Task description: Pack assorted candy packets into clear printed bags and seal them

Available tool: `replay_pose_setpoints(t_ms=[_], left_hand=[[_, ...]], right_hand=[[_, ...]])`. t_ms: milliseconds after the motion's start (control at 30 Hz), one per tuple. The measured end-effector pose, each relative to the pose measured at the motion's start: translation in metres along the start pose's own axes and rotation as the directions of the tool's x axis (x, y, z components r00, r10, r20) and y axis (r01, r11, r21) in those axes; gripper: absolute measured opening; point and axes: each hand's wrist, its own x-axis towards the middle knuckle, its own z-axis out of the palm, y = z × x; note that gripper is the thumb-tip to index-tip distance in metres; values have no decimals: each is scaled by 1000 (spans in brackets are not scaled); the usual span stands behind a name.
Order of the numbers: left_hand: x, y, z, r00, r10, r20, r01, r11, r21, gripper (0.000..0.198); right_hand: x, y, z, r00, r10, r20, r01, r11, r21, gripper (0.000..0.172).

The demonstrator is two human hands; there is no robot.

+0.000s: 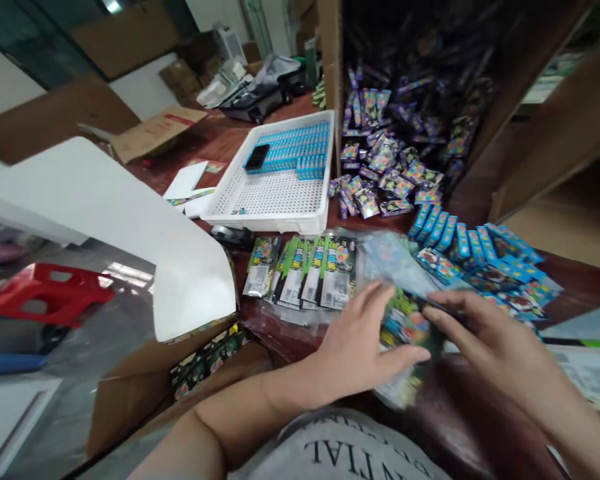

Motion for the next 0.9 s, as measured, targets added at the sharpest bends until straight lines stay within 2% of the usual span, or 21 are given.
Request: replay_pose_setpoints(t_ms=[67, 133, 167, 200, 233, 267, 300, 333, 367, 433, 500, 567, 600, 667, 733, 833, 900], left_hand=[[-7, -10, -22, 994, -63, -90, 80, 977, 197, 104], [-6, -34, -51, 966, -102, -236, 185, 913, 364, 105], [-3, -50, -68, 939, -116, -323, 253, 871, 422, 100], [1, -68, -85, 890, -133, -436, 346, 820, 456, 97], [5, -85, -102, 817, -173, -550, 467, 757, 457, 96], [9, -101, -117, 756, -224, -615, 569, 689, 449, 94], [13, -114, -128, 714, -280, -642, 643, 625, 443, 92], [16, -124, -136, 697, -320, -642, 681, 575, 453, 88], [19, -129, -139, 699, -331, -634, 690, 545, 476, 84], [24, -129, -133, 754, -257, -605, 622, 573, 533, 74], [29, -118, -117, 839, -156, -522, 466, 702, 539, 62], [35, -104, -100, 912, -164, -376, 331, 835, 440, 51], [39, -98, -93, 932, -201, -301, 312, 869, 384, 49], [47, -92, -83, 928, -293, -231, 358, 875, 328, 51], [55, -92, -79, 909, -350, -228, 406, 868, 287, 56], [57, -94, -79, 899, -369, -235, 383, 924, 17, 74], [50, -88, -82, 915, -321, -244, 272, 939, -212, 80]], right_hand=[[33, -29, 27, 998, -43, 40, 37, 989, 143, 30], [59, -52, 54, 981, -133, 141, 97, 966, 239, 36], [68, -59, 66, 967, -189, 169, 148, 962, 230, 43], [72, -62, 76, 951, -240, 197, 210, 964, 162, 52], [73, -62, 85, 932, -279, 231, 272, 960, 61, 65], [71, -59, 92, 914, -302, 272, 330, 942, -63, 78], [65, -54, 97, 895, -309, 321, 379, 907, -182, 87], [58, -48, 102, 878, -306, 368, 416, 868, -271, 89], [50, -42, 106, 861, -306, 407, 449, 833, -324, 85], [33, -32, 111, 831, -364, 422, 515, 790, -333, 59], [20, -27, 114, 807, -472, 354, 571, 776, -268, 31], [11, -26, 111, 800, -538, 266, 593, 777, -212, 23], [9, -26, 109, 807, -544, 230, 586, 785, -202, 23], [3, -29, 104, 830, -528, 182, 557, 804, -208, 23], [-3, -34, 99, 831, -540, 134, 556, 810, -186, 24], [-11, -44, 95, 773, -628, 89, 634, 770, -75, 24], [-13, -51, 89, 744, -660, 103, 662, 749, 14, 23]])
